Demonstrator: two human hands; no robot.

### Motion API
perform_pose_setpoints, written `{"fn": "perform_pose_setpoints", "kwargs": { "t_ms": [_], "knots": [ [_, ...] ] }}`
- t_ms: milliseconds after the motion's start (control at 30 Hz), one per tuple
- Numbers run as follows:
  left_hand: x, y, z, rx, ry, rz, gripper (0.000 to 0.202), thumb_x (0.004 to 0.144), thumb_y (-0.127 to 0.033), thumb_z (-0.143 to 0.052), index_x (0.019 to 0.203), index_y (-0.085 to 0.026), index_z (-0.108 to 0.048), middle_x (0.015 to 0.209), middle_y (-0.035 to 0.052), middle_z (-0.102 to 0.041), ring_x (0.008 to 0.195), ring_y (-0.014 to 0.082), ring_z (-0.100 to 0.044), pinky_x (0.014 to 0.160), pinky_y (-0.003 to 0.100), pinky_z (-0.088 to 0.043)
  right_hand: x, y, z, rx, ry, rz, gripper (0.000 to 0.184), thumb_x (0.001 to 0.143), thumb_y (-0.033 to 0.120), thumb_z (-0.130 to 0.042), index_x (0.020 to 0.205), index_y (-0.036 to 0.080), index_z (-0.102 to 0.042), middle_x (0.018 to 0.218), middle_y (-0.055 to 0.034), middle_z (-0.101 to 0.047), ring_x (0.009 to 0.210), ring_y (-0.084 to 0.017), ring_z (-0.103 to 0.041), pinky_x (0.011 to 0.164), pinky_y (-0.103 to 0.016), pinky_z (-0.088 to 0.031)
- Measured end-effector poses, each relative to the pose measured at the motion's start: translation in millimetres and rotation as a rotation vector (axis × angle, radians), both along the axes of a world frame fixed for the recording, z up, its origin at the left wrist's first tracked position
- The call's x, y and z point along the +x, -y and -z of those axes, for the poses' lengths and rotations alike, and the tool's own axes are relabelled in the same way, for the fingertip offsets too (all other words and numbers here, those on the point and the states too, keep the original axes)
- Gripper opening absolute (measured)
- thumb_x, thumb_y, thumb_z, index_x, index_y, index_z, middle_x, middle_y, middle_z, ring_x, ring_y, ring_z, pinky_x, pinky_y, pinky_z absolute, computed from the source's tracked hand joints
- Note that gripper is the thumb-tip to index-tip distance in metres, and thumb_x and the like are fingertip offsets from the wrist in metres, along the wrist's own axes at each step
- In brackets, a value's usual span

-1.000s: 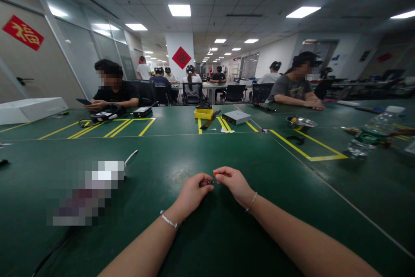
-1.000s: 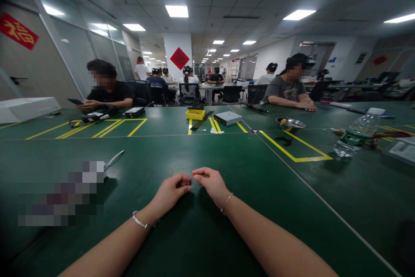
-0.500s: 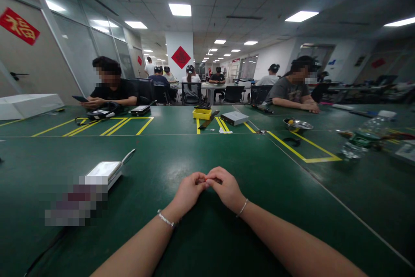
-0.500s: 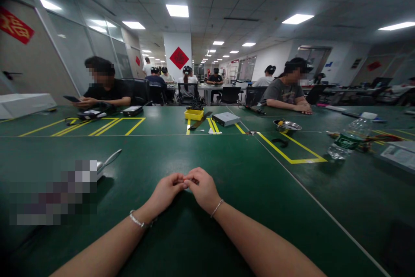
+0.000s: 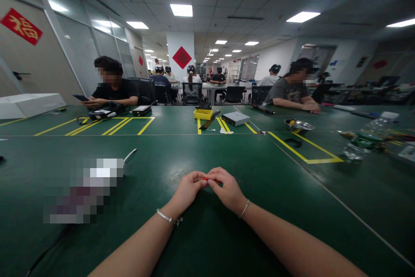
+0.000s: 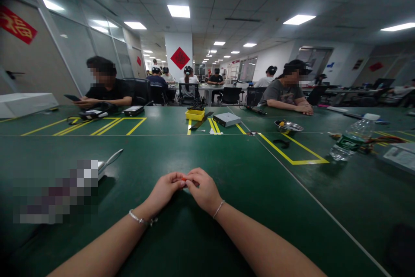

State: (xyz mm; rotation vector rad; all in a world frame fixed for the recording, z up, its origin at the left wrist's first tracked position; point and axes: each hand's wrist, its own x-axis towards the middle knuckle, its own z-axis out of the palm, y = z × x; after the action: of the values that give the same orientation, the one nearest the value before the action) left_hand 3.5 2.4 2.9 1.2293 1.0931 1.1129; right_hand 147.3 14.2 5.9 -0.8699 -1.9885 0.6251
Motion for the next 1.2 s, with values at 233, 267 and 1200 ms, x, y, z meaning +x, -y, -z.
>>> {"fn": "perform_pose_setpoints", "kwargs": {
  "t_ms": [233, 267, 1200],
  "knots": [
    [1, 1, -3.4, -0.021, 0.020, -0.009, 0.011, 0.062, -0.012, -0.055, 0.072, -0.013, -0.056, 0.066, 0.0006, -0.063, 0.061, 0.0092, -0.055, 0.058, 0.020, -0.040, 0, 0, 1.2, 0.004, 0.025, -0.019, 0.020, 0.072, 0.017, -0.048, 0.086, 0.021, -0.062, 0.087, -0.0039, -0.052, 0.077, -0.011, -0.051, 0.062, -0.023, -0.045],
    [1, 1, -3.7, -0.021, 0.021, -0.013, 0.010, 0.062, -0.011, -0.055, 0.072, -0.013, -0.057, 0.065, 0.0002, -0.063, 0.060, 0.0089, -0.055, 0.057, 0.019, -0.040, -1, 0, 1.9, 0.012, 0.033, -0.017, 0.020, 0.071, 0.016, -0.049, 0.087, 0.021, -0.061, 0.087, -0.0039, -0.052, 0.077, -0.011, -0.051, 0.062, -0.023, -0.045],
    [3, 3, 3.3, 0.123, -0.165, 0.009, 0.027, 0.074, -0.030, -0.049, 0.096, -0.016, -0.041, 0.082, 0.0058, -0.064, 0.078, 0.0161, -0.059, 0.071, 0.030, -0.044, 14, -9, -9.2, 0.279, 0.360, 0.285, 0.010, 0.067, 0.024, -0.051, 0.076, 0.019, -0.051, 0.078, -0.0040, -0.051, 0.075, -0.016, -0.047, 0.068, -0.028, -0.039]
  ]
}}
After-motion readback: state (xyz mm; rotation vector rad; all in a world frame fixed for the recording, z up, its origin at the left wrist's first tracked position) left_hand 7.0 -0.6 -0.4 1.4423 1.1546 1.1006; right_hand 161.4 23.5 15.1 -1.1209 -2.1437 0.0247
